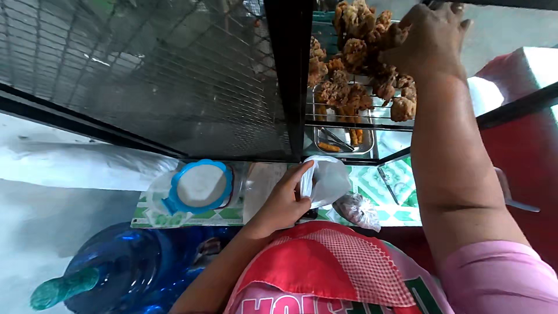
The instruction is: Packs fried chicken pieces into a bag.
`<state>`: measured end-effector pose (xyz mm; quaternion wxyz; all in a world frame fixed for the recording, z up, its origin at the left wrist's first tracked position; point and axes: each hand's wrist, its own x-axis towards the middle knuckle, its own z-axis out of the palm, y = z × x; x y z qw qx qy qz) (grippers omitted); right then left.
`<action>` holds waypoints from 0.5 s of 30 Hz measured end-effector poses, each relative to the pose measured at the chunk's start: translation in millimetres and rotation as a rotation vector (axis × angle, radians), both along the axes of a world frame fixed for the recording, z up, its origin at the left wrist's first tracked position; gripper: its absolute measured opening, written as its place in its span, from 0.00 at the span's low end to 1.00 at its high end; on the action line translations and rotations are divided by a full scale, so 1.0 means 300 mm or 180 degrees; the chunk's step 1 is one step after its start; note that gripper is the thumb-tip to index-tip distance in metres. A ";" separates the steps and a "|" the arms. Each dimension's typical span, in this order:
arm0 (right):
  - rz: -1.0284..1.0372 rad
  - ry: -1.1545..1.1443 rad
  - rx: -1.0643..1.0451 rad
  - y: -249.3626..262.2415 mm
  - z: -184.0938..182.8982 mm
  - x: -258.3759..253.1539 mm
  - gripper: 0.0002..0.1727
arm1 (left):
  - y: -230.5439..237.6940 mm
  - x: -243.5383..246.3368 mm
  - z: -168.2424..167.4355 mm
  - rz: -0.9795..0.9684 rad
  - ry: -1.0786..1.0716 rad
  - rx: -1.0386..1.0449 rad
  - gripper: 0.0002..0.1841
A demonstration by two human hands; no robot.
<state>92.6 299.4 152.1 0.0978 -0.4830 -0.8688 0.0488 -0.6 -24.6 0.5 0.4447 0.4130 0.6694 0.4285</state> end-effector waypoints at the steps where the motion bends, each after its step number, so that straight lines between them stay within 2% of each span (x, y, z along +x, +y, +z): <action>1: 0.0184 -0.0001 0.0008 -0.003 0.001 -0.018 0.32 | -0.003 0.000 -0.002 -0.0004 0.0022 0.0008 0.42; 3: 0.0608 -0.0062 0.0048 -0.001 -0.010 -0.061 0.27 | -0.006 -0.002 -0.006 0.0006 0.0045 0.0017 0.42; 6: 0.1062 -0.0319 0.0085 0.022 -0.045 -0.109 0.29 | -0.009 0.002 -0.001 0.0039 0.0051 0.0022 0.42; 11: 0.1293 -0.0259 0.0060 0.064 -0.064 -0.122 0.23 | -0.003 0.013 0.014 0.0105 0.0047 -0.0041 0.43; 15: 0.1310 -0.0125 -0.0067 0.087 -0.057 -0.106 0.23 | 0.005 0.023 0.029 0.0110 0.0070 -0.0097 0.42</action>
